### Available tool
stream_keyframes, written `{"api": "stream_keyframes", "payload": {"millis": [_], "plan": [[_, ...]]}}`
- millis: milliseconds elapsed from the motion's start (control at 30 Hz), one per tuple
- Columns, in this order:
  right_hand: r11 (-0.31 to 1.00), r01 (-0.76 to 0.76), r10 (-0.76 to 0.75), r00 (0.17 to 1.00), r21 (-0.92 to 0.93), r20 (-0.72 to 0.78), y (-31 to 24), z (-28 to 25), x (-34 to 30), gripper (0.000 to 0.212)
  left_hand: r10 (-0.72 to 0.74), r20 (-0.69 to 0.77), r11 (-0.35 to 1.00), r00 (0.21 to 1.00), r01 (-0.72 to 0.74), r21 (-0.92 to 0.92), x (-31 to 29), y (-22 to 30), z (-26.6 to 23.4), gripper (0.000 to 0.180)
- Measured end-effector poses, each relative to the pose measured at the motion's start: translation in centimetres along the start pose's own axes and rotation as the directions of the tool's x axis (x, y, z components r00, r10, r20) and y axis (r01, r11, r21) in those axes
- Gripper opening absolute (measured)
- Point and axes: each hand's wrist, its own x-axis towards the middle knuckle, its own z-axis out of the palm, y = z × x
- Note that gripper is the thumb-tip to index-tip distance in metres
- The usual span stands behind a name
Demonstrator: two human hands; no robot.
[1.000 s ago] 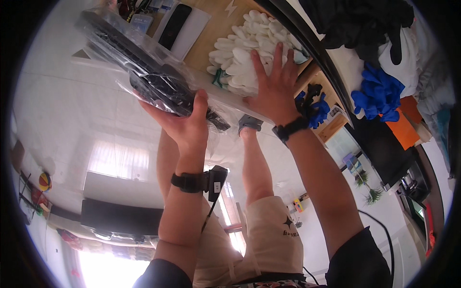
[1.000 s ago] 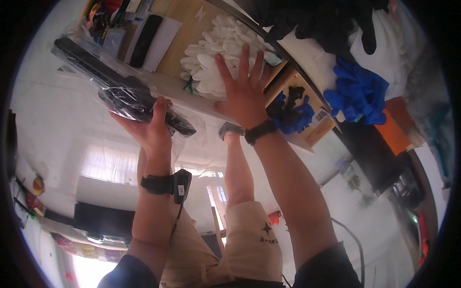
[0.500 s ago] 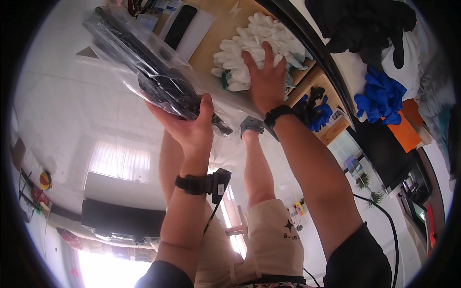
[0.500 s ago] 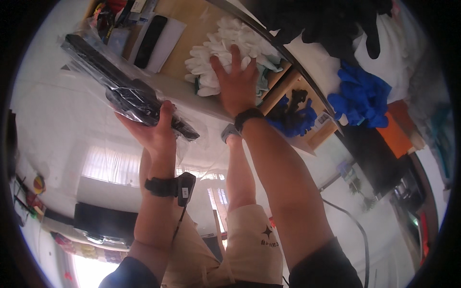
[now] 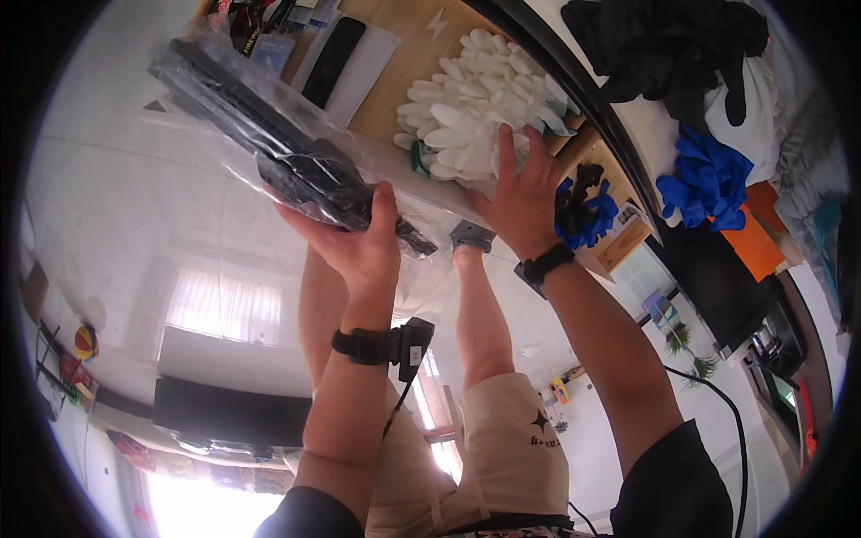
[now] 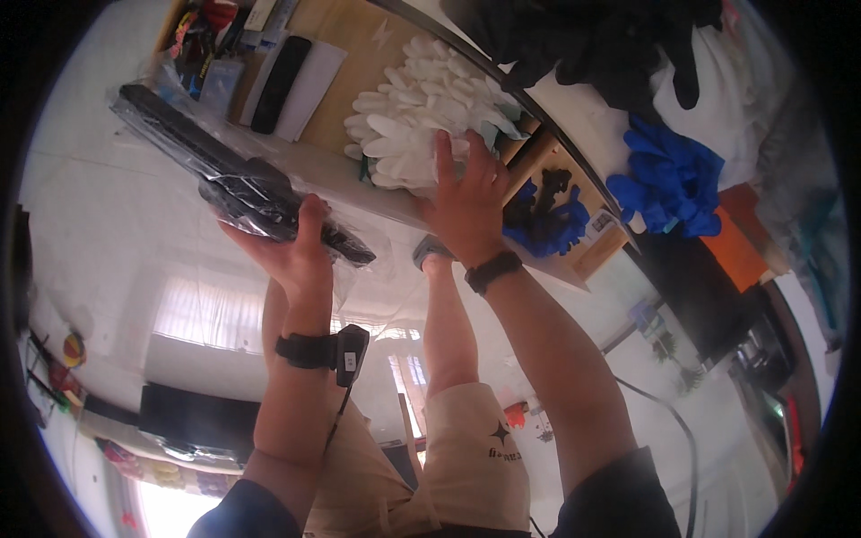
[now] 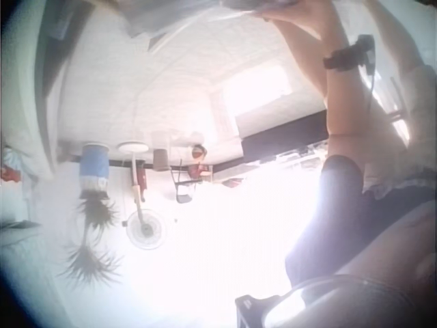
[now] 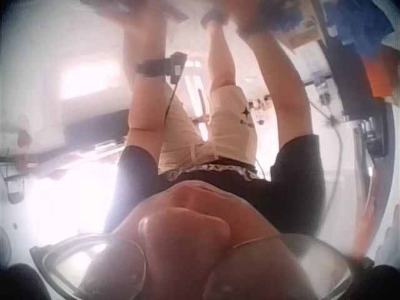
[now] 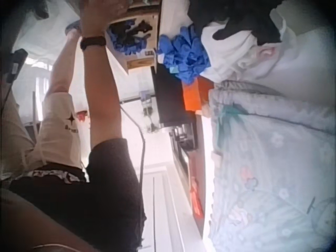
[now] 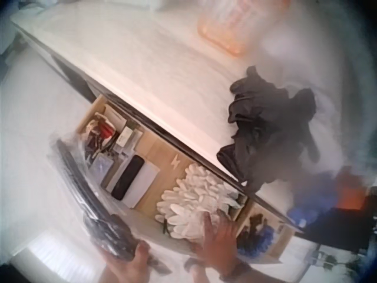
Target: The person sorts through and organizes items in a drawer, including blue and black gloves, small cards, and a remote.
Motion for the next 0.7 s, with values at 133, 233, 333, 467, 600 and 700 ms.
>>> {"api": "stream_keyframes", "payload": {"millis": [133,233,333,467,600,700], "plan": [[0.996,0.024,-0.033,0.995,0.09,0.094,1.3,1.4,0.6,0.095,0.019,0.004,1.0,1.0,-0.019,-0.014,0.0,0.3,0.1,0.112],[0.998,0.031,-0.025,0.994,-0.058,0.106,0.7,1.0,1.5,0.097,0.02,0.017,1.0,1.0,-0.02,0.01,-0.2,0.1,0.2,0.112],[0.997,-0.009,0.015,0.996,-0.076,0.09,0.6,2.6,1.6,0.093,0.036,0.038,0.998,0.999,-0.037,0.041,-0.2,-0.2,0.3,0.112],[0.993,-0.062,0.073,0.992,-0.105,0.105,0.6,4.1,1.9,0.082,0.057,0.05,0.997,0.997,-0.06,0.053,-0.3,-0.4,0.4,0.112],[0.98,-0.08,0.095,0.993,-0.182,0.076,1.0,5.0,1.8,0.072,0.068,0.061,0.997,0.996,-0.071,0.041,-0.6,-0.1,0.7,0.112],[0.985,-0.074,0.08,0.996,-0.156,0.032,1.4,4.7,1.8,0.068,0.046,0.065,0.998,0.997,-0.049,0.036,-0.6,-0.6,0.6,0.111]]}}
